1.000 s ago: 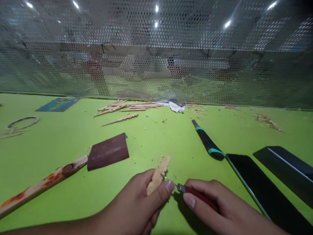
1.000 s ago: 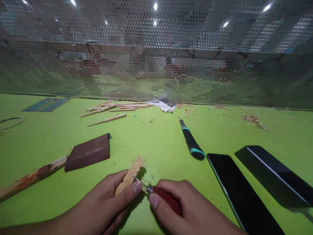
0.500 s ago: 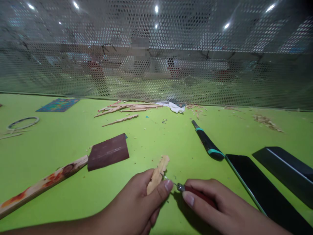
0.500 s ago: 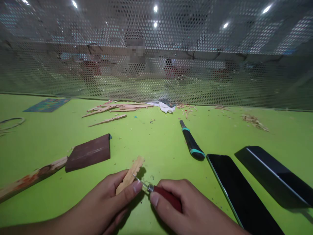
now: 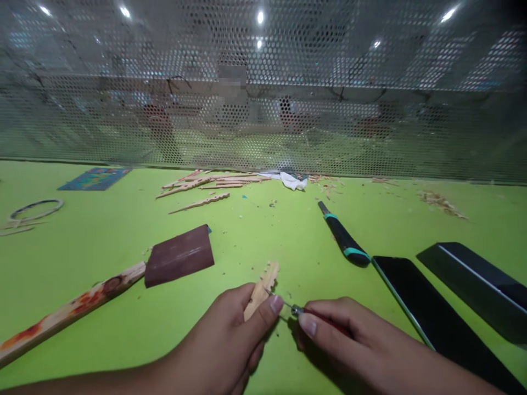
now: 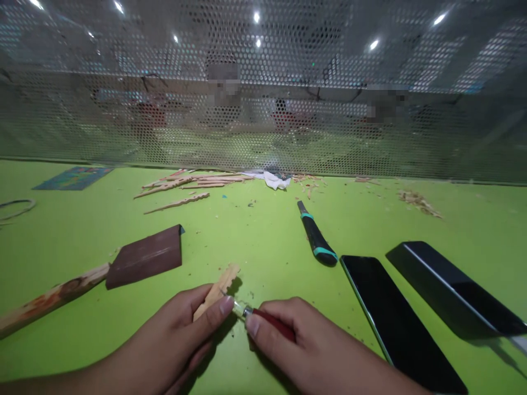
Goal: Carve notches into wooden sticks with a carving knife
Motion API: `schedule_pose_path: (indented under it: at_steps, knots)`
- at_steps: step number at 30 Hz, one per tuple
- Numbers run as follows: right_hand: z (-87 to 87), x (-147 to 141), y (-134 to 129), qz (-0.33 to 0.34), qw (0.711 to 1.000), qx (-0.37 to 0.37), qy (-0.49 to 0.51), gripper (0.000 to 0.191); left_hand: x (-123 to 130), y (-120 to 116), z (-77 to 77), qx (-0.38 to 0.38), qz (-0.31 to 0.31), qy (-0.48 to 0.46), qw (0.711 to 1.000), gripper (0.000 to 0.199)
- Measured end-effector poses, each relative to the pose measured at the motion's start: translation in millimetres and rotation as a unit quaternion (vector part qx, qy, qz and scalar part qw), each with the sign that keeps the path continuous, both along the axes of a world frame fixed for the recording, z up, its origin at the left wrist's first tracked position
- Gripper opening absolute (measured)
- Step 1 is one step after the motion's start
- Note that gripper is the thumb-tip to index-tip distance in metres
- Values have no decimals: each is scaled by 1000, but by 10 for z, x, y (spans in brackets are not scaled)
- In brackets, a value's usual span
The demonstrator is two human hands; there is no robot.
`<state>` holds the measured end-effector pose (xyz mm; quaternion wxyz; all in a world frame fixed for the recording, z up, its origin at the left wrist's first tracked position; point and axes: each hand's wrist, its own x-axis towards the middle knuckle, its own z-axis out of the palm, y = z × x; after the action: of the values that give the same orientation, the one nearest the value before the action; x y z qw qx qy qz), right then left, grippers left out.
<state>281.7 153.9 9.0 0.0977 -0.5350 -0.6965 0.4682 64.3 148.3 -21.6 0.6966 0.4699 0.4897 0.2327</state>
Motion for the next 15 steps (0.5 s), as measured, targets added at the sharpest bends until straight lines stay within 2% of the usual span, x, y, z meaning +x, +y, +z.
schedule_pose_path:
  at_steps: [11,15]
  knots:
    - [-19,-3,-17,-15,997,-18,74,63,-14,9,-24,11,19,-10,1000,54]
    - [-140,64,31,-6,983,-119,140,56,-14,29,-1,-6,12,-32,999,54]
